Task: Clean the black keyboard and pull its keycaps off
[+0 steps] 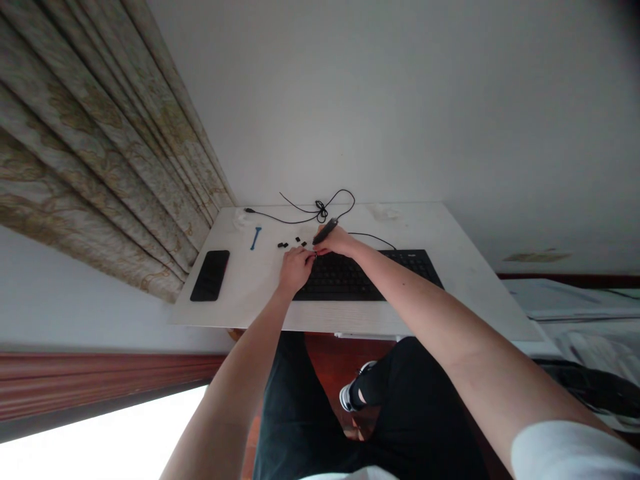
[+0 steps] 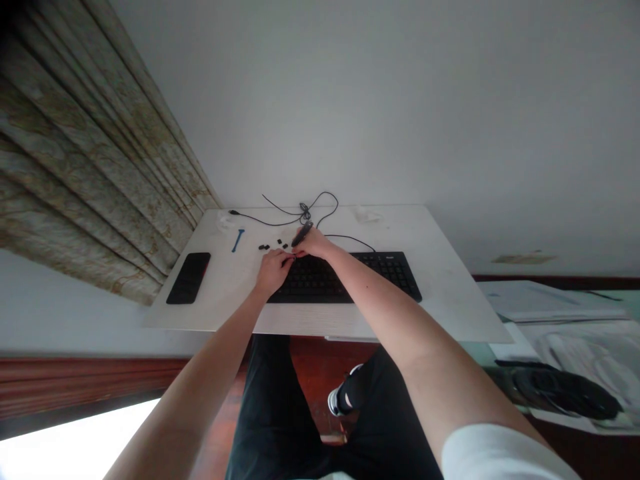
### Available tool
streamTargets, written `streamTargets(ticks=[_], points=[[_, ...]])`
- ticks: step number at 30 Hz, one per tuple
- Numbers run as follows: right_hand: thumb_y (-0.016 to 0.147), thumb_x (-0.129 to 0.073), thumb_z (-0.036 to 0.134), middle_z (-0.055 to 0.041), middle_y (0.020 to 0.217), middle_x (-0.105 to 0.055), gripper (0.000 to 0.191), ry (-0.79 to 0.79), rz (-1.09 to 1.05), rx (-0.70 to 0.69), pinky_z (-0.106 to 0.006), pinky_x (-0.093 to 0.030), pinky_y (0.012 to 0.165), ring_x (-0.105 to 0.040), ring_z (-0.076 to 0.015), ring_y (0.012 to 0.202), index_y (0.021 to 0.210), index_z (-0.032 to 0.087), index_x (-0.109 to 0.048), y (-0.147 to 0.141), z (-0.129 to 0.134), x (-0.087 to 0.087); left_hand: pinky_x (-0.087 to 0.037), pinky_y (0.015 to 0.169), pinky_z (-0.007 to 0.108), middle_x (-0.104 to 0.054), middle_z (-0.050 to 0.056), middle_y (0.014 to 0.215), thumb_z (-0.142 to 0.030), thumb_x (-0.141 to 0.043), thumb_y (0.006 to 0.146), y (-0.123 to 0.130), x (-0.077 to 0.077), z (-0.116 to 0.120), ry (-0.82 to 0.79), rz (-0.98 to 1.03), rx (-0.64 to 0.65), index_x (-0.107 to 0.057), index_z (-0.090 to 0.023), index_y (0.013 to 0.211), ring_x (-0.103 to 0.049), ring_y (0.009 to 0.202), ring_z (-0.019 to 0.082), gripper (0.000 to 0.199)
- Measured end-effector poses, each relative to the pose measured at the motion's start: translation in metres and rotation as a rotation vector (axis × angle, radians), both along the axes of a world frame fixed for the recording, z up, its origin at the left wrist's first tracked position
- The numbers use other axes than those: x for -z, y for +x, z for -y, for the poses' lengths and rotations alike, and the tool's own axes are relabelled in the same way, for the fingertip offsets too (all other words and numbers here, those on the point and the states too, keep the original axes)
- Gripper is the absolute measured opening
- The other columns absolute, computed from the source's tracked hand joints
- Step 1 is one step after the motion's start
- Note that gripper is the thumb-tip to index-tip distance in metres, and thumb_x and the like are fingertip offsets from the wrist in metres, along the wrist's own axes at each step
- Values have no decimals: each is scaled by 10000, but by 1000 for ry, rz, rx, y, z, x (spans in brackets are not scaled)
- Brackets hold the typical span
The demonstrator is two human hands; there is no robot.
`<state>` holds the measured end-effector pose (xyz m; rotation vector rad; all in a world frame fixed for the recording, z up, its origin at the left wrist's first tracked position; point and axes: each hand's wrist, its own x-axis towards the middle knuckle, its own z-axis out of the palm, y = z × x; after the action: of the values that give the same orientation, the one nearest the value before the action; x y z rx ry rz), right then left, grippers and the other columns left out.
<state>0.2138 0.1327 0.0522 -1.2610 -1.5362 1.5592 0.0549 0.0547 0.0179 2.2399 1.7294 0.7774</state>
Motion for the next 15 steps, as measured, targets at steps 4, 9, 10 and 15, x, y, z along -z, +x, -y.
streamTargets(ticks=[4, 9, 10, 15], points=[[462, -872, -3, 6, 617, -645, 422, -84, -32, -20, -294, -642, 564, -676, -177, 617, 668, 175, -550, -1, -6, -4, -478, 936, 397, -729, 75, 973, -206, -572, 955, -1, -1, 0, -8, 14, 14, -771, -226, 1048, -635, 984, 233, 220], [485, -861, -47, -4, 650, -656, 422, -160, -18, -39, -348, -659, 649, -696, -195, 653, 684, 170, -560, -1, -8, -8, -478, 950, 398, -729, 72, 989, -195, -582, 944, 0, -2, 0, -16, 29, 12, -771, -226, 1054, -636, 991, 231, 221], [492, -860, -45, -1, 648, -652, 417, -154, -21, -41, -350, -655, 654, -696, -195, 655, 690, 170, -562, -1, -7, -8, -479, 950, 398, -729, 71, 992, -191, -583, 942, 0, -1, 0, -15, 30, 9, -771, -225, 1056, -635, 994, 232, 223], [561, -831, 37, 36, 617, -620, 339, 62, 41, -96, -274, -571, 582, -647, -159, 621, 686, 184, -553, 4, 2, -10, -481, 946, 405, -728, 74, 997, -180, -577, 939, 0, 0, -1, -11, 29, 0, -770, -222, 1062, -631, 1002, 240, 232]])
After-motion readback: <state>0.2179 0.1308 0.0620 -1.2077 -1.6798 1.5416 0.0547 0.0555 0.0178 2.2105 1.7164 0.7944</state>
